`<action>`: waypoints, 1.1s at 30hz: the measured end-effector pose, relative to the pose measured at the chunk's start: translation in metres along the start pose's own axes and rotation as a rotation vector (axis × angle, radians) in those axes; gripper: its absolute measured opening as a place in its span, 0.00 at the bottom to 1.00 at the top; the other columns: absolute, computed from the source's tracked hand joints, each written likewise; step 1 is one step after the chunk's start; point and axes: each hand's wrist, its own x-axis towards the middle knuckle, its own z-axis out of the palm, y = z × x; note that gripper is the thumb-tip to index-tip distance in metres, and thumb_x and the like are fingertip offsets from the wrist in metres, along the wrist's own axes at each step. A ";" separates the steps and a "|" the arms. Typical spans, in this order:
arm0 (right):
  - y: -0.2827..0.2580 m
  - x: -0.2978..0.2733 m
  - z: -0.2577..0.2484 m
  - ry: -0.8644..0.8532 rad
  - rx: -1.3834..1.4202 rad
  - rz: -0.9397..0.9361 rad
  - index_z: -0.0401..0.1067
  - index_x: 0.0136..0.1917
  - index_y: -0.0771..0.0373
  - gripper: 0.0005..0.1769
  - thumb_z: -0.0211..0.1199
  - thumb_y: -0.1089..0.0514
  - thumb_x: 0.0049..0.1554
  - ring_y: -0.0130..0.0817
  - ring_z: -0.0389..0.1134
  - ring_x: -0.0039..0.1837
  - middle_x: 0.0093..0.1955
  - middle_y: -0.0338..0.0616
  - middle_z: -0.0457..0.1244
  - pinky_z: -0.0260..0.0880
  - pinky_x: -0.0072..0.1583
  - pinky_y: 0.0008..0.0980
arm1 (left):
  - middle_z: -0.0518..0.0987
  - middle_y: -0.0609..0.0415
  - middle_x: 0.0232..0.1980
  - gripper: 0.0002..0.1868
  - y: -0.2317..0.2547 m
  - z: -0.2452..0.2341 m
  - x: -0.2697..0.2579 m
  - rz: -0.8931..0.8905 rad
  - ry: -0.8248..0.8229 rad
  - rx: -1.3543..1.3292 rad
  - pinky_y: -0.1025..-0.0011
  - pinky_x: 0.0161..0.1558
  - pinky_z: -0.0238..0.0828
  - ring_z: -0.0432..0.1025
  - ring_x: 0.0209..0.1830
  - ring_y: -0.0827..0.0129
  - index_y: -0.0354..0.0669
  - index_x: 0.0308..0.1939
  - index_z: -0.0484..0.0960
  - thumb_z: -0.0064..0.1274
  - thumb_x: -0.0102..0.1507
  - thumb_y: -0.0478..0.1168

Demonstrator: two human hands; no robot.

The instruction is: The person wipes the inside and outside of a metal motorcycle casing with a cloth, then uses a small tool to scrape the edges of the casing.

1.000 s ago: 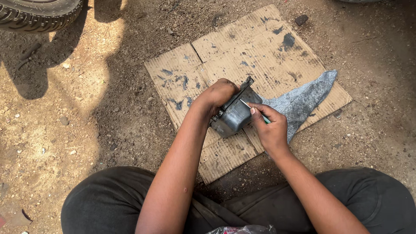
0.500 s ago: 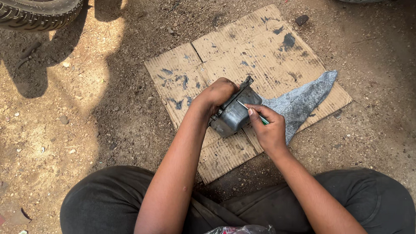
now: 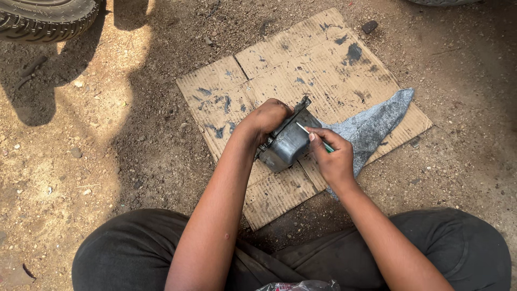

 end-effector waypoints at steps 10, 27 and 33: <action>0.000 0.008 -0.003 -0.019 -0.070 0.016 0.81 0.58 0.59 0.11 0.63 0.59 0.64 0.30 0.66 0.44 0.45 0.47 0.71 0.65 0.45 0.30 | 0.81 0.44 0.31 0.18 -0.002 -0.003 0.001 -0.011 0.013 0.004 0.58 0.26 0.69 0.71 0.25 0.64 0.23 0.37 0.82 0.53 0.65 0.42; -0.024 -0.018 0.013 -0.146 -0.246 -0.226 0.81 0.56 0.60 0.13 0.65 0.60 0.58 0.30 0.75 0.42 0.45 0.46 0.75 0.74 0.45 0.31 | 0.83 0.44 0.36 0.16 -0.007 -0.007 0.000 0.029 -0.004 -0.049 0.61 0.29 0.71 0.73 0.28 0.66 0.25 0.40 0.83 0.54 0.65 0.40; -0.021 -0.015 0.014 -0.164 -0.110 -0.299 0.80 0.57 0.61 0.12 0.65 0.60 0.60 0.30 0.76 0.50 0.51 0.46 0.74 0.75 0.52 0.30 | 0.83 0.47 0.33 0.16 -0.006 -0.006 0.006 0.027 -0.011 -0.034 0.61 0.31 0.70 0.73 0.28 0.66 0.27 0.38 0.84 0.54 0.64 0.42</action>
